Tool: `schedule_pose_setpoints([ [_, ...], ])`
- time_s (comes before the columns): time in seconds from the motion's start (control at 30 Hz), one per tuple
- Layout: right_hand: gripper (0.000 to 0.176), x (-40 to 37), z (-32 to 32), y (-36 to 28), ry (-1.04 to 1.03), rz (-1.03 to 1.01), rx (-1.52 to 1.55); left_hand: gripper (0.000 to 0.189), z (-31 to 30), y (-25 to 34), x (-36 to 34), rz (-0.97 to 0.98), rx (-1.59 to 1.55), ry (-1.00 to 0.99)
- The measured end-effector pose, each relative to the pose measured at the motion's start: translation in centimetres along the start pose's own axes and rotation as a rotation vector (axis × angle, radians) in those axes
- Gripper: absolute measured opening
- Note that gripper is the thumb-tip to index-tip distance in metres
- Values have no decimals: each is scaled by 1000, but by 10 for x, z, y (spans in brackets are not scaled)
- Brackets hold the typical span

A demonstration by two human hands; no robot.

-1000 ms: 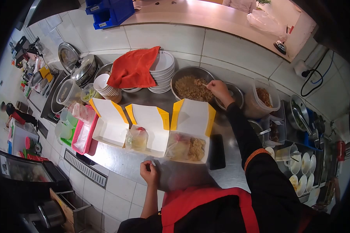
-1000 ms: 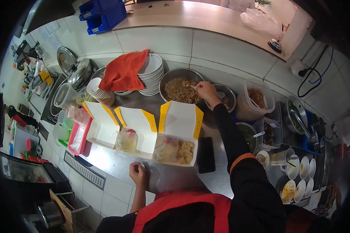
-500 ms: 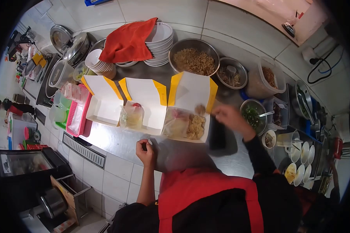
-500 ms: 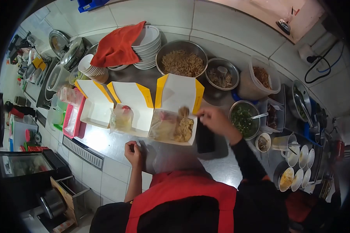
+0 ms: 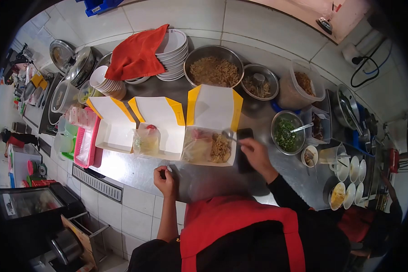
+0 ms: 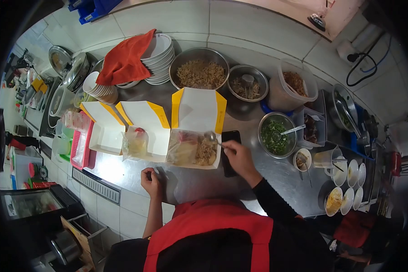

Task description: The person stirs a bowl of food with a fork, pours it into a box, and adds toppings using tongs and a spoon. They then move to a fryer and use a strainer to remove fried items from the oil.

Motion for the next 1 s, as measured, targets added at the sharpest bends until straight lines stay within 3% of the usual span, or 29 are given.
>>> schedule_pose_setpoints([
  [0.1, 20, 48, -18, -22, -57, 54, 209, 6, 0, 0, 0, -21, 19, -31],
  [0.17, 23, 99, -27, -35, 51, -111, -82, 5, 0, -3, 0, -16, -8, -50],
  [0.23, 25, 151, -21, -44, 140, -234, 91, 6, -1, 5, -1, 21, 25, -41],
  [0.3, 28, 190, -14, -57, 310, -326, -171, 7, 2, 9, -2, 69, 59, -42],
  [0.33, 30, 196, -17, -74, 248, -264, -123, 7, 2, 6, -2, 62, 29, -41],
  [0.43, 32, 233, -9, -55, 298, -300, -358, 8, 1, -8, -2, 22, -25, -53],
  [0.53, 30, 195, -35, -70, 301, -280, -200, 7, 1, -13, -1, 2, -16, -63],
  [0.57, 30, 175, -48, -68, 421, -317, -175, 7, 0, -14, -1, 16, -6, -67],
  [0.63, 25, 130, -88, -48, 448, -393, -295, 7, -1, -21, 0, 3, -10, -69],
  [0.67, 19, 104, -112, -36, 322, -168, -475, 7, 1, -20, 1, 10, -4, -76],
  [0.8, 14, 28, -174, 58, 134, 37, -1174, 6, 2, -20, -1, -17, 19, -111],
  [0.9, 14, 4, -184, 79, 88, -16, -1373, 5, 4, -8, 0, -13, 62, -135],
  [1.0, 12, -2, -185, 83, 33, 5, -1368, 7, 4, -13, 0, 19, -22, -104],
])
Point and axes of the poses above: each hand's wrist, its own x-axis towards the middle knuckle, its own z-axis out of the palm, y = z × x, the point moved 4 cm from there along x, towards the middle knuckle, and after that the axes turned 5 degrees about -y, right-handed, at the moved point
